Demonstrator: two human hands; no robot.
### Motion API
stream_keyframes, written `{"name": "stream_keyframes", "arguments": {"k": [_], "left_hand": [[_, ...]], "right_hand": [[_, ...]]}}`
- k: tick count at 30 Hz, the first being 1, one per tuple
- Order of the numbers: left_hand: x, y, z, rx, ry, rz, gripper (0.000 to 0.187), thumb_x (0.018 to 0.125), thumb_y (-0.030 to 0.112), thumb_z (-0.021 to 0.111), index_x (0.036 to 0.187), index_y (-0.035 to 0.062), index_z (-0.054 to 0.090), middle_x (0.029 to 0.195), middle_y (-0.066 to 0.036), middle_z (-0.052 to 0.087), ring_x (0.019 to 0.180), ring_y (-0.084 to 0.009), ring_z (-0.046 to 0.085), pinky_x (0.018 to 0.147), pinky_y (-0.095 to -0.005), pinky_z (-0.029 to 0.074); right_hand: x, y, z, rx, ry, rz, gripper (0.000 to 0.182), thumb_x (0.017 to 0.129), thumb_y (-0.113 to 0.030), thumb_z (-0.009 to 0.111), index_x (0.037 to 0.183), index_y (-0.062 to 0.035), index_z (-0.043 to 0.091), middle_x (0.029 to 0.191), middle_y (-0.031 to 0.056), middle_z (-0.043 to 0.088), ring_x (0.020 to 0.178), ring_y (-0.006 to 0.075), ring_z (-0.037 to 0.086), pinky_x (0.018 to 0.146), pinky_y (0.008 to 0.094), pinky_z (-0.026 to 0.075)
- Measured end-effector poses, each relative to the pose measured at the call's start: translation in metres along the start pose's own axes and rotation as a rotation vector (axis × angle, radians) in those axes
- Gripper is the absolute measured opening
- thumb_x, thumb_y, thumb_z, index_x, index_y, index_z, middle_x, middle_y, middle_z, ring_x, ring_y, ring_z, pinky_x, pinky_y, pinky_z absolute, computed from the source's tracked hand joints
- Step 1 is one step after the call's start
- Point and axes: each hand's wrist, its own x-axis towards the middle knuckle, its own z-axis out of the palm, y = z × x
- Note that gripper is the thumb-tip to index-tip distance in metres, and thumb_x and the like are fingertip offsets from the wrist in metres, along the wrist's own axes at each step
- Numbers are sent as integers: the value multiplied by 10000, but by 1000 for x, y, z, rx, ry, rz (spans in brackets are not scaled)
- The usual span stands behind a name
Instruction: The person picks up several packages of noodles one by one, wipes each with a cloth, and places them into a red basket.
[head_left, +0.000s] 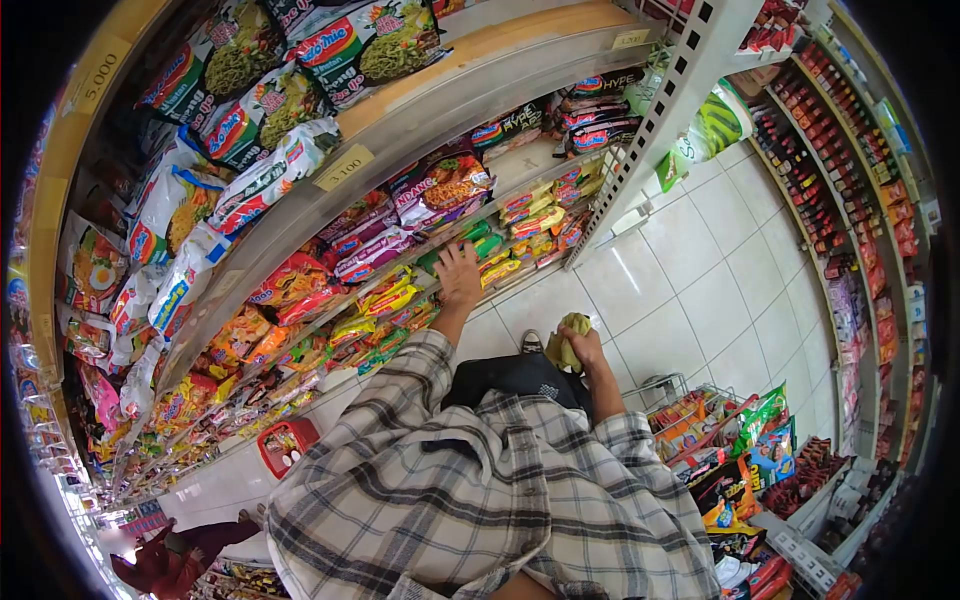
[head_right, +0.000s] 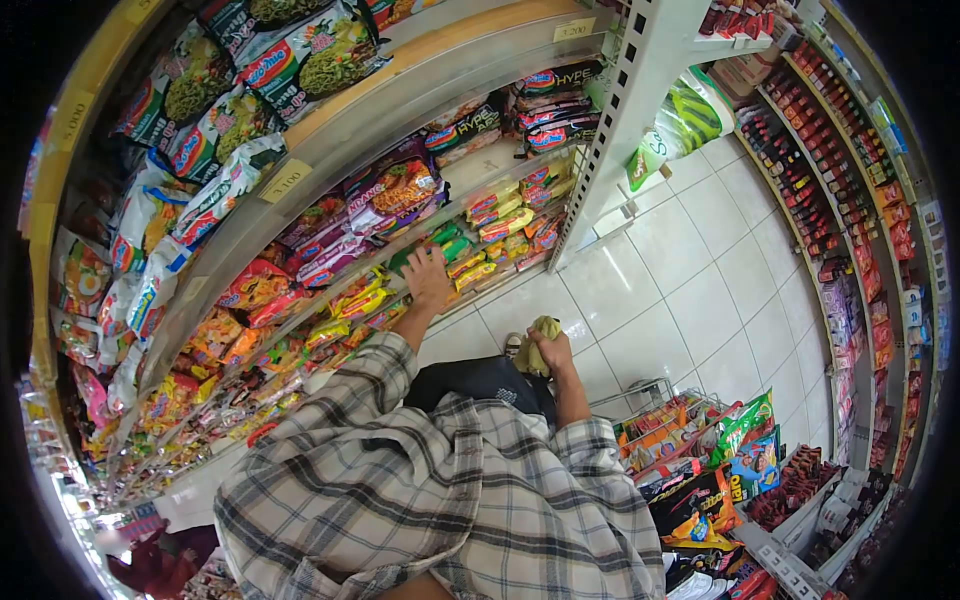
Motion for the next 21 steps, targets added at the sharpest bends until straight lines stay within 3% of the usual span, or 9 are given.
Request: {"name": "stream_keyframes", "arguments": {"k": [4,7,8,11,12,14,16,18,21], "left_hand": [[5,21,7,-225,-42,-137,425,876,148,517,1271,55,390,1344,-300,296,1110,-463,429,818,-549,481],[3,2,8,-421,242,-36,542,833,115,601,1309,53,349,1361,-319,253,1127,-483,415,867,-536,468],[-7,-1,-7,-733,251,-83,691,786,87,675,1350,20,280,1346,-329,244,1171,-488,380,925,-496,437],[-21,3,-10,-591,517,-128,795,755,92,725,1356,-39,220,1364,-335,201,1211,-497,364,915,-488,441],[-18,8,-6,-762,479,-300,738,775,175,727,1317,-62,286,1309,-342,348,1171,-501,436,931,-489,420],[-3,8,1,-850,92,-403,700,825,288,675,1298,-82,316,1247,-335,457,1115,-471,510,897,-492,445],[12,13,19,-862,-143,-443,712,852,344,643,1299,-108,321,1164,-322,546,1060,-438,568,876,-479,467],[18,26,25,-818,-221,-428,745,856,344,631,1317,-138,299,1059,-303,616,1006,-403,611,867,-452,486],[16,17,6,-771,-258,-394,794,858,413,607,1323,-152,299,1104,-311,602,1049,-396,600,880,-439,490]], "right_hand": [[-11,-5,-2,-55,-17,0,343,781,-238,729,1011,3,645,888,98,676,775,200,652,698,330,523],[-13,-5,3,-64,-49,-15,348,783,-236,726,1023,2,642,897,97,674,786,204,652,713,331,522],[-12,-6,6,-49,-55,-15,350,784,-237,725,1028,1,641,900,98,674,791,205,652,718,331,522],[-5,-3,4,-10,-60,9,356,787,-238,721,1041,-2,641,914,100,673,799,209,654,727,331,521],[-6,-1,4,10,-52,15,357,787,-240,721,1042,-3,642,915,100,674,800,209,654,726,331,521],[-6,1,1,46,-21,35,357,788,-242,721,1040,-2,644,914,101,675,800,210,655,724,331,521],[-12,-4,-2,76,24,65,354,789,-244,721,1035,1,648,911,103,676,800,210,656,721,331,522],[-20,-3,-1,93,64,83,348,790,-245,720,1022,5,653,905,107,677,793,212,657,714,333,523],[-25,-3,3,90,75,85,341,791,-243,719,1007,12,656,896,110,678,781,214,657,705,336,524]]}}
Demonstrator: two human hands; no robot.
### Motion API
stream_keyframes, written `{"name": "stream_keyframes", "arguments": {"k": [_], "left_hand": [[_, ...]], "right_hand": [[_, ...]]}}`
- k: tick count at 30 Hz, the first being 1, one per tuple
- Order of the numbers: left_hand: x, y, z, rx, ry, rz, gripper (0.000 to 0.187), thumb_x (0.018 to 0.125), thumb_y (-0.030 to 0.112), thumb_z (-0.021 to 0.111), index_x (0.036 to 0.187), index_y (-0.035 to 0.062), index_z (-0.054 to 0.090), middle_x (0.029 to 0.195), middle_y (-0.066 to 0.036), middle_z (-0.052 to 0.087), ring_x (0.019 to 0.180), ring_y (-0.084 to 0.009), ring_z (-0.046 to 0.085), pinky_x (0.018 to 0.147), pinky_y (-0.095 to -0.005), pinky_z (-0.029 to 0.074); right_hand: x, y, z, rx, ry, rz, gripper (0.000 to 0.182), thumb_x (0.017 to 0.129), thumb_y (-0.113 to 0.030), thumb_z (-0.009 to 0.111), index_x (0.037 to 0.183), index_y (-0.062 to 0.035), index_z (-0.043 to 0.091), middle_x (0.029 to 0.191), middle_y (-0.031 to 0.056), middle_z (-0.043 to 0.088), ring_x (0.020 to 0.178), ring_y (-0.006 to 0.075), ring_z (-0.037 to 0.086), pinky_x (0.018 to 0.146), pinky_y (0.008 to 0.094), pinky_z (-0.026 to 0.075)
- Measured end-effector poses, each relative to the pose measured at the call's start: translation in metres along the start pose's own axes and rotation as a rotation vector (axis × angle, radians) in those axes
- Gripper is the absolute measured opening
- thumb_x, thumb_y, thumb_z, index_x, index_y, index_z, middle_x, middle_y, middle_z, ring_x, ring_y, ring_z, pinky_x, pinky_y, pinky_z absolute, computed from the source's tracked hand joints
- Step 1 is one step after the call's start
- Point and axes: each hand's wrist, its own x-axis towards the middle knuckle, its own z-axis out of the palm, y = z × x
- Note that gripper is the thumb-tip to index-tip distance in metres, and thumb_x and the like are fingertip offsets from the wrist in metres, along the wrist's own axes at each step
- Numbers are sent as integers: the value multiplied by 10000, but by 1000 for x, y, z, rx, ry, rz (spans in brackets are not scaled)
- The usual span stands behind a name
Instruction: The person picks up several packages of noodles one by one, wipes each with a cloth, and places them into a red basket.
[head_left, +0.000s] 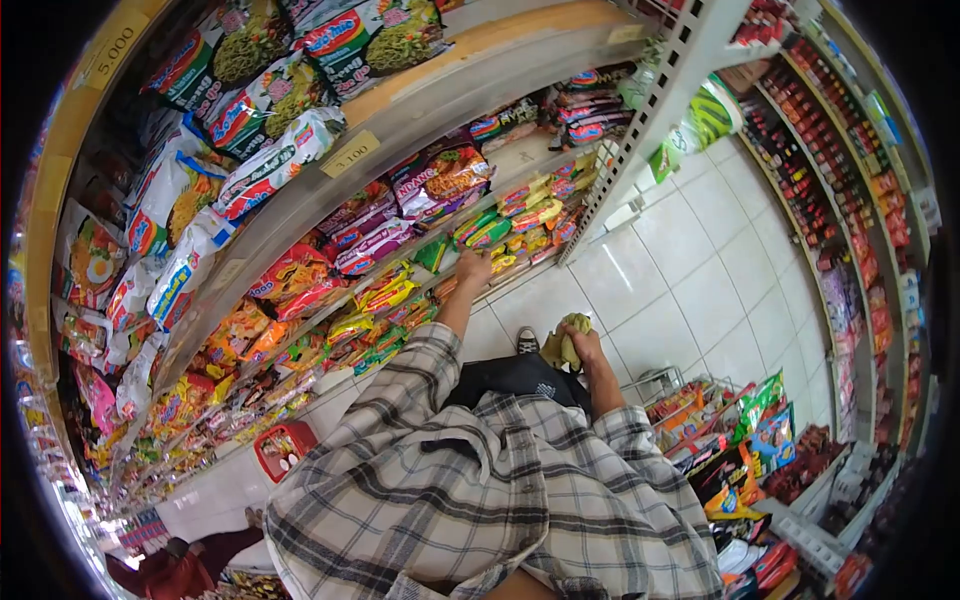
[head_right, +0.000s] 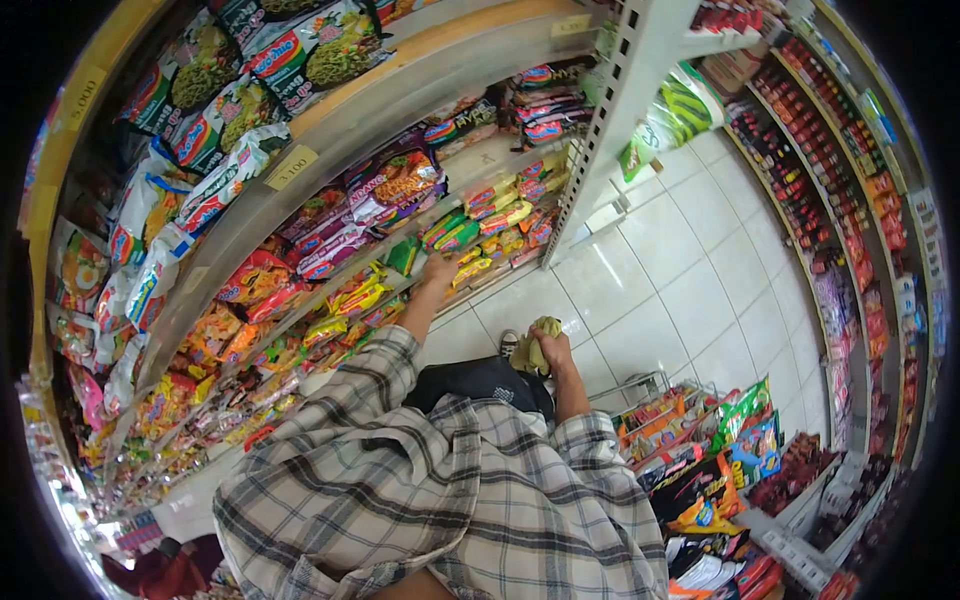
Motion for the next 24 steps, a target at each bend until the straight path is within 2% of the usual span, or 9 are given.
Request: {"name": "stream_keyframes", "arguments": {"k": [4,8,11,14,15,18,19,23,24], "left_hand": [[13,-26,-14,-102,-94,196,833,813,467,659,1327,-109,348,1200,-279,574,1082,-367,594,929,-395,475],[30,-88,-3,-155,13,378,730,818,397,696,1324,-41,403,1227,-239,567,1102,-308,590,940,-363,467],[12,-131,-22,-552,-266,484,497,868,239,678,1259,5,478,1171,-159,602,1023,-232,620,866,-328,502],[-40,-156,-73,-469,-578,372,393,883,218,661,1200,37,517,1121,-120,614,914,-204,645,758,-316,528],[-52,-176,-81,-561,-655,294,334,896,242,642,1166,69,545,1070,-92,628,847,-176,650,661,-290,525],[-74,-264,-99,-489,-842,244,317,909,285,613,1145,80,558,1024,-92,640,787,-184,659,611,-288,526],[-89,-297,-107,-388,-866,204,323,915,292,600,1157,85,549,1025,-97,634,777,-193,662,610,-298,531],[-160,-460,-135,-118,-842,24,405,900,365,604,1172,73,531,995,-115,634,656,-217,664,544,-328,539],[-188,-511,-139,-138,-778,-80,394,895,382,594,1079,34,577,909,-125,648,631,-211,666,493,-334,530]], "right_hand": [[-5,14,12,15,95,-11,347,786,-247,720,1000,18,655,887,115,677,757,218,656,684,339,524],[-17,38,34,71,182,-54,388,771,-274,724,989,38,653,863,132,676,733,227,656,661,349,521],[-50,52,69,88,230,-63,396,769,-285,722,985,39,653,858,136,676,746,228,658,674,348,519],[-75,97,107,58,257,-135,386,795,-281,712,1004,35,640,875,130,670,736,218,653,646,346,528],[-83,115,119,86,229,-112,415,799,-293,715,1039,34,628,901,127,669,761,215,653,660,342,528],[-163,132,159,251,170,-1,433,813,-300,718,1081,23,613,930,120,670,789,216,657,677,336,533],[-150,179,163,311,73,26,533,788,-333,742,1174,-5,576,1019,113,653,861,210,649,721,343,530],[-205,251,178,358,-120,183,517,823,-342,704,1203,-24,555,1037,108,655,866,233,659,706,363,551],[-238,263,185,406,-124,211,496,834,-335,688,1207,-35,555,1065,106,652,887,243,659,719,374,557]]}}
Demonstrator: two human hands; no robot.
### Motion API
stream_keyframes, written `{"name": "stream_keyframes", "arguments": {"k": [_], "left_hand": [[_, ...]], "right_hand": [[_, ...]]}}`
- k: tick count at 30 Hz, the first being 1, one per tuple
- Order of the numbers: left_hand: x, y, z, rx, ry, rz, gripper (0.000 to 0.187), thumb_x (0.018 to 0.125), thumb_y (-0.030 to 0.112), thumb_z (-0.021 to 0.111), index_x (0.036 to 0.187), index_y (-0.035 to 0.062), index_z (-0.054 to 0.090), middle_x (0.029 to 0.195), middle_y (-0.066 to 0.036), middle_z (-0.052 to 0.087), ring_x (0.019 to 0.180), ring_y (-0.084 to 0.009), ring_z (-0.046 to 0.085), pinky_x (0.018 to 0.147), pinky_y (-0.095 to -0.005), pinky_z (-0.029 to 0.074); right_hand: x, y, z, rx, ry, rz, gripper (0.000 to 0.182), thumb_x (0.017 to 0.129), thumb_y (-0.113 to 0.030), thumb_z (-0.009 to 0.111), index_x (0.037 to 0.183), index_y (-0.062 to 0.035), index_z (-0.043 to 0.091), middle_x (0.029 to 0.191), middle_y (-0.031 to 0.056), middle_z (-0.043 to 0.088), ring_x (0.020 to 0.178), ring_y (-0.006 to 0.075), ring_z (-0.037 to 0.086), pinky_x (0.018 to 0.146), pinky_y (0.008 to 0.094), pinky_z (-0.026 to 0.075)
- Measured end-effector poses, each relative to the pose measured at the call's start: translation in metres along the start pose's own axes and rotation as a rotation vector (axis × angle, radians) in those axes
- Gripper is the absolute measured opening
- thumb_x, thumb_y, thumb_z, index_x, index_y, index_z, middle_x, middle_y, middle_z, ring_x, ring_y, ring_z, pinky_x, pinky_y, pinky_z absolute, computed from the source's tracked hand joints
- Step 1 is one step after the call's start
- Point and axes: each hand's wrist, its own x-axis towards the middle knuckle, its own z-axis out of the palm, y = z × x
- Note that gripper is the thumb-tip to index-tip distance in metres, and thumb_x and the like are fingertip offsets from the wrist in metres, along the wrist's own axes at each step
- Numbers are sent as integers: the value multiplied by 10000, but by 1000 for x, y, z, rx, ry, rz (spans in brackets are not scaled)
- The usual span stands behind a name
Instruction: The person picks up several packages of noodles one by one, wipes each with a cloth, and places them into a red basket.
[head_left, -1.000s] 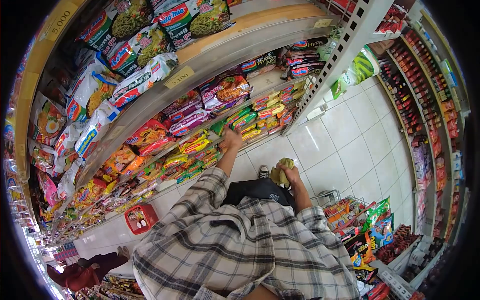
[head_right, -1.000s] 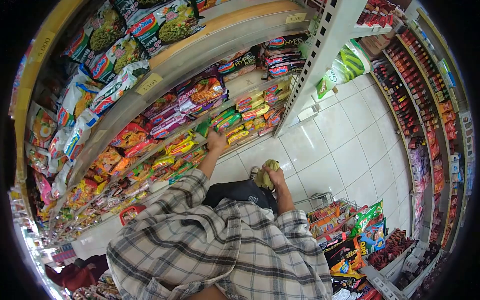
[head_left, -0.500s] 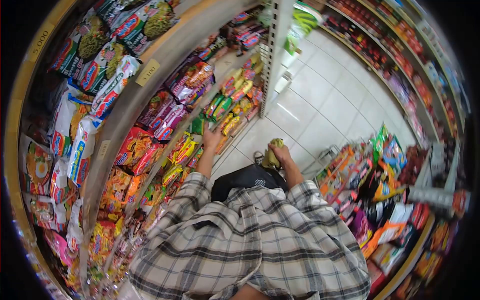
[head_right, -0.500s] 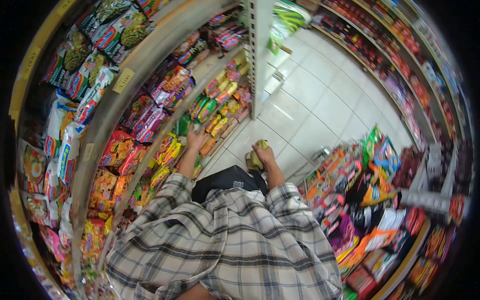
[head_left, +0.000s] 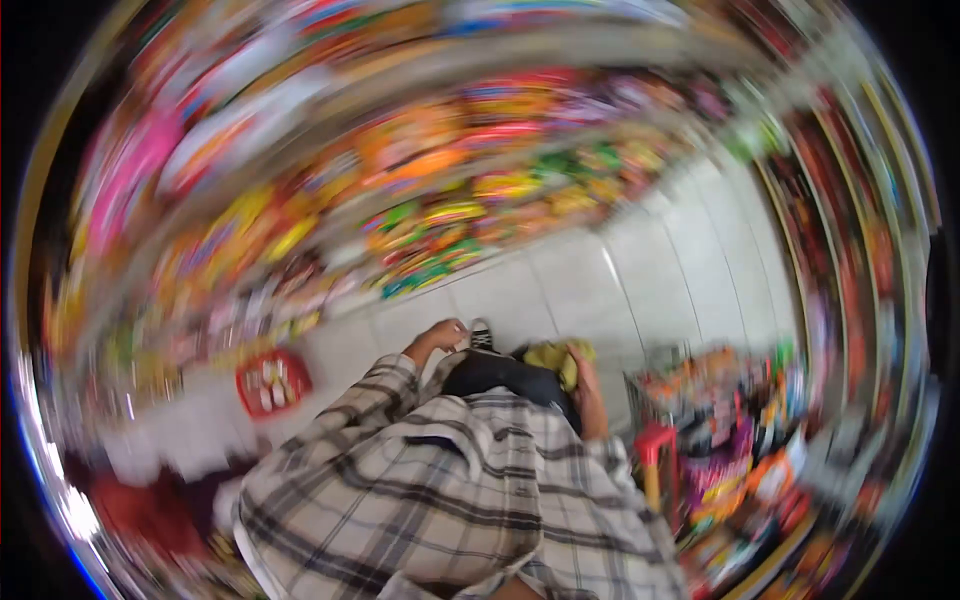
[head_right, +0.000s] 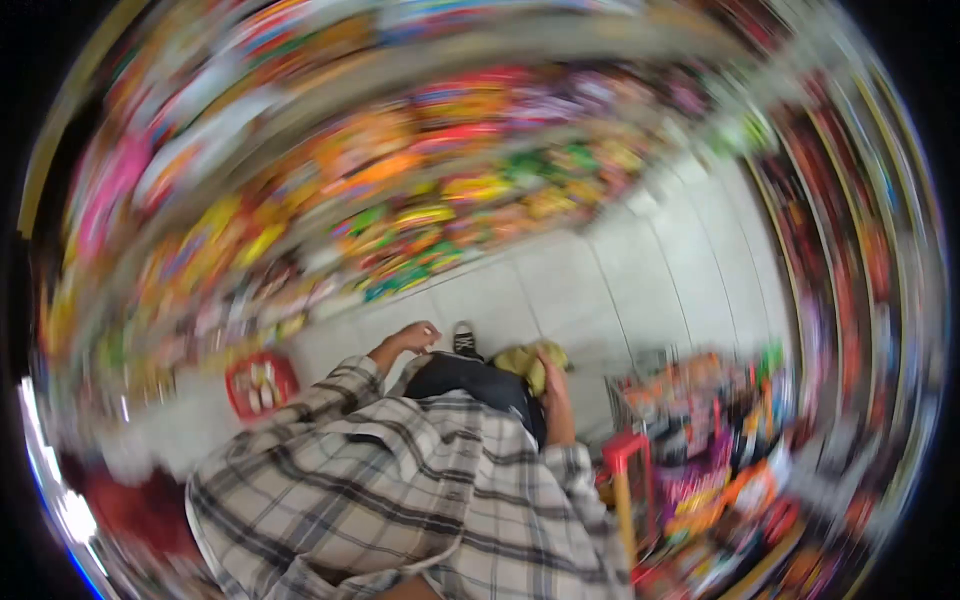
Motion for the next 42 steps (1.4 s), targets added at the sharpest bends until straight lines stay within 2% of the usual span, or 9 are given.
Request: {"name": "stream_keyframes", "arguments": {"k": [5,11,13,18,23,25,29,33,42], "left_hand": [[-149,-214,78,-131,105,-296,474,893,411,544,937,-55,620,946,-147,652,617,-245,666,496,-371,516],[-299,-355,204,-830,410,-384,517,893,409,536,1052,-78,602,1078,-178,648,696,-265,682,551,-375,533],[-330,-359,246,-898,520,-402,491,886,380,543,1060,-72,623,1010,-194,664,651,-272,673,556,-388,543],[-362,-439,289,-614,486,-415,446,862,363,573,906,-69,675,799,-199,678,649,-282,677,581,-391,550],[-413,-469,266,-533,441,-414,403,882,370,579,1000,-9,642,787,-172,674,666,-248,675,572,-373,550],[-429,-487,250,-592,531,-430,379,831,352,608,896,-11,696,883,-197,686,733,-293,688,649,-403,547],[-422,-549,220,-528,718,-319,384,853,361,614,1037,27,653,965,-183,681,938,-308,647,822,-396,505],[-404,-610,167,-770,742,-294,358,863,342,613,1035,28,633,971,-175,675,951,-303,643,834,-384,496],[-288,-801,-30,-864,919,-180,357,854,313,613,1062,24,590,985,-194,661,965,-351,624,842,-417,488]], "right_hand": [[-116,77,14,-278,-19,-15,453,856,-329,639,1211,-57,562,1163,120,626,989,279,637,839,393,550],[-172,183,-50,-907,-562,-289,450,878,-260,571,1254,-19,513,1275,138,531,1164,268,499,987,386,406],[-203,203,-49,-805,-432,-38,429,914,-188,502,1287,23,475,1349,148,466,1288,247,406,1078,335,311],[-152,288,-107,-645,-103,286,368,899,-261,519,1163,-12,580,1125,98,618,1083,200,567,972,323,435],[-218,317,-79,-760,-258,262,383,850,-338,587,1090,-40,612,1018,97,671,882,254,654,818,375,526],[-211,341,-69,-864,-163,228,387,849,-337,589,1091,-36,614,1026,100,668,879,256,654,815,376,526],[-224,383,-15,-970,30,145,408,843,-283,643,1150,-17,610,1085,86,632,999,220,584,912,331,438],[-133,448,-21,-906,-3,135,473,810,-176,718,1225,-28,546,1131,90,625,1012,237,622,882,367,513],[-111,683,181,-1108,-93,140,436,793,-154,734,1175,-32,562,1077,71,627,938,201,622,787,333,519]]}}
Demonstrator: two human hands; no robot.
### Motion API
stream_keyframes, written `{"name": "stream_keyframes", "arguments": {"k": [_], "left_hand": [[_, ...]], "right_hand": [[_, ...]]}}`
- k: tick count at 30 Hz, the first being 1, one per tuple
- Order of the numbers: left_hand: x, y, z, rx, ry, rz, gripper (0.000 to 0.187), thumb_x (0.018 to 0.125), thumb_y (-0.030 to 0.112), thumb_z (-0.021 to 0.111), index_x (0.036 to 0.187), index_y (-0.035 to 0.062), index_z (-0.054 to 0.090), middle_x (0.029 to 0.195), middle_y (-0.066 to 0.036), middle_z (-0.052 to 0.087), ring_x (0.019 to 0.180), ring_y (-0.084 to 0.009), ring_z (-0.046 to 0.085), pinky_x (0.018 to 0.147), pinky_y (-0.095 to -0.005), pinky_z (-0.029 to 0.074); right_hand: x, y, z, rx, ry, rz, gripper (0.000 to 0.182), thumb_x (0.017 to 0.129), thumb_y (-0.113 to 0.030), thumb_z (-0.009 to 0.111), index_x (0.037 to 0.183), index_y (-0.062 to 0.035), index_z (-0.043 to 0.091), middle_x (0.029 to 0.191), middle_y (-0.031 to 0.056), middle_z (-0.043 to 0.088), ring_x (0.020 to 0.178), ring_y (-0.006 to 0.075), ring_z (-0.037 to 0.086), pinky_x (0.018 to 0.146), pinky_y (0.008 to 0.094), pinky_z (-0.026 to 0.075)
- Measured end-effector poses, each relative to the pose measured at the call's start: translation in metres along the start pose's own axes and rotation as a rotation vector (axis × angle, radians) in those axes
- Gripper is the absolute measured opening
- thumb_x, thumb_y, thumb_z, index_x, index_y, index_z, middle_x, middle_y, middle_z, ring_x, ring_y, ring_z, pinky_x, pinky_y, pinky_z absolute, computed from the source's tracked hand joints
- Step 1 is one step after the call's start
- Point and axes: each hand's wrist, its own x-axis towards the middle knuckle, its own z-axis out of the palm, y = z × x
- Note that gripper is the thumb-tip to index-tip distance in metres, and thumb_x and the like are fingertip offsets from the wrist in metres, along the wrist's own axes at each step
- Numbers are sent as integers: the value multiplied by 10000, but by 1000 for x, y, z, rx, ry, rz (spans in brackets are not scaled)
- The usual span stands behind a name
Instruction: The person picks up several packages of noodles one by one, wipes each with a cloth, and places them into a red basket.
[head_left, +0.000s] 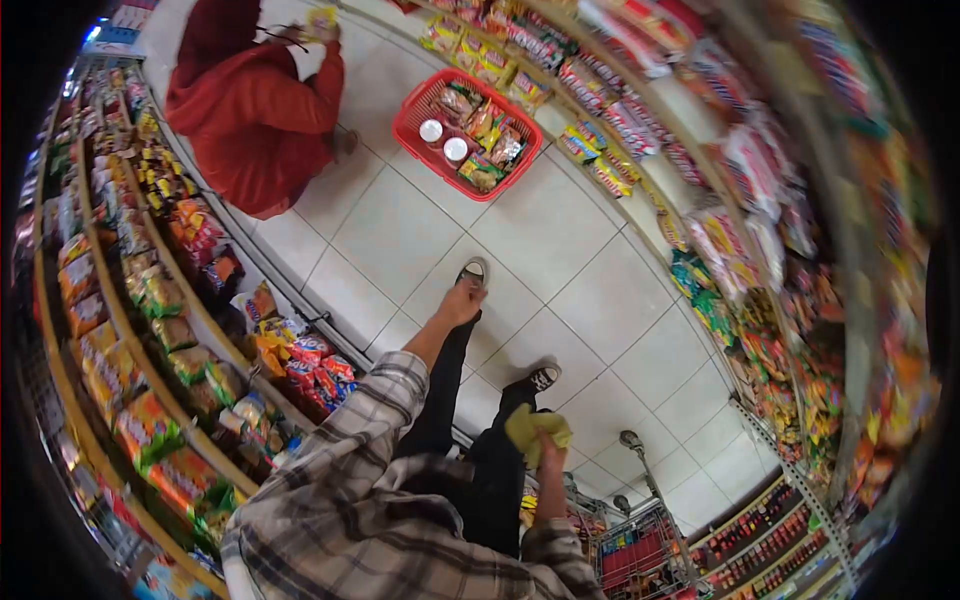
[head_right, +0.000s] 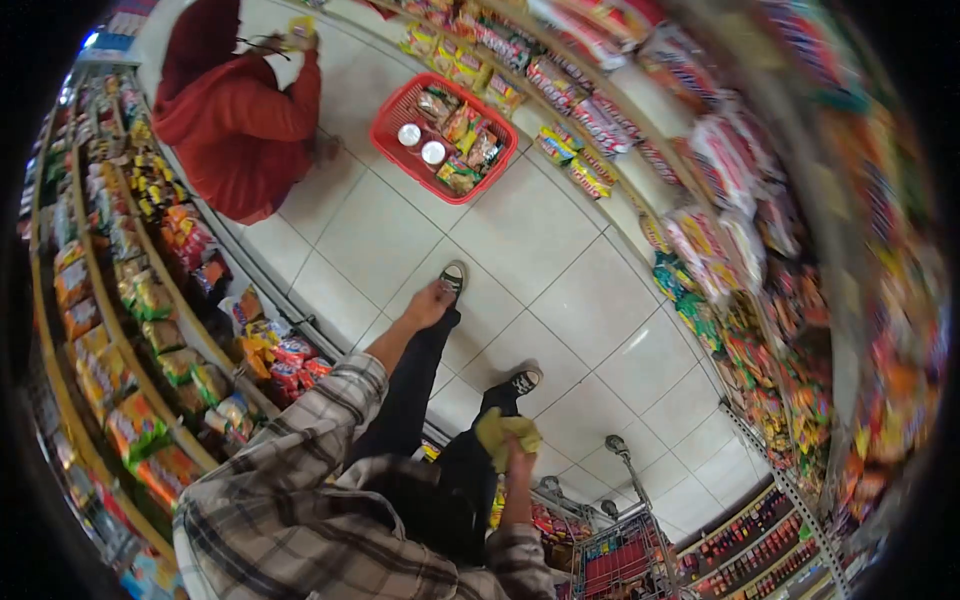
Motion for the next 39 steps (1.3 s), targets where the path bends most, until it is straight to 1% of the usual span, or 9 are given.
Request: {"name": "stream_keyframes", "arguments": {"k": [3,8,12,14,19,26,29,32,39], "left_hand": [[151,-36,-7,214,324,224,321,824,221,634,1058,12,572,1030,-233,619,988,-389,585,852,-461,473],[379,-82,-33,399,414,415,342,812,210,634,1000,-60,538,936,-287,583,891,-442,587,800,-502,482],[469,-87,-47,752,176,-35,600,813,488,604,1117,-28,574,1099,-206,624,1006,-342,617,862,-431,495],[491,-86,-50,776,-38,-160,644,813,543,595,1178,12,587,1165,-164,627,1059,-300,619,888,-409,492],[556,-141,-38,525,-98,-253,926,531,660,785,1244,104,588,1256,-66,606,1150,-250,581,960,-410,457],[613,-180,-18,534,-63,-96,975,483,642,818,1282,142,570,1254,-66,607,1160,-229,566,970,-392,442],[587,-142,-54,414,-266,-165,913,497,607,827,1233,113,607,1204,-81,634,1082,-212,596,929,-338,456],[559,-112,-65,505,-243,-155,859,500,568,839,1183,87,637,1159,-95,652,1017,-203,607,891,-304,462],[495,-64,-51,812,263,-283,971,533,576,811,1273,32,494,1144,-138,639,1217,-323,500,1030,-493,339]], "right_hand": [[22,7,99,-17,21,184,432,787,-162,740,1171,-45,580,1060,55,632,923,168,611,787,318,500],[56,57,176,-170,-22,360,365,806,-140,730,1135,-28,618,1072,53,644,961,157,612,842,302,482],[77,62,199,-103,40,507,357,808,-126,730,1130,-17,621,1085,68,651,976,166,624,850,302,491],[87,64,203,-87,88,600,357,808,-122,730,1131,-17,620,1081,72,653,970,169,628,844,301,495],[96,72,205,-11,121,657,347,809,-111,725,1126,-17,620,1059,73,656,945,172,635,822,300,503],[114,72,207,-2,114,675,328,826,-90,682,1136,-27,594,1023,65,645,889,170,641,758,297,519],[109,70,206,-9,114,676,322,828,-95,680,1132,-35,596,1012,61,645,874,168,640,741,298,518],[103,67,200,4,96,684,321,827,-96,681,1131,-36,597,1006,60,646,870,168,639,732,299,517],[93,58,199,33,76,596,321,824,-97,686,1126,-34,600,1006,58,647,875,165,636,749,300,511]]}}
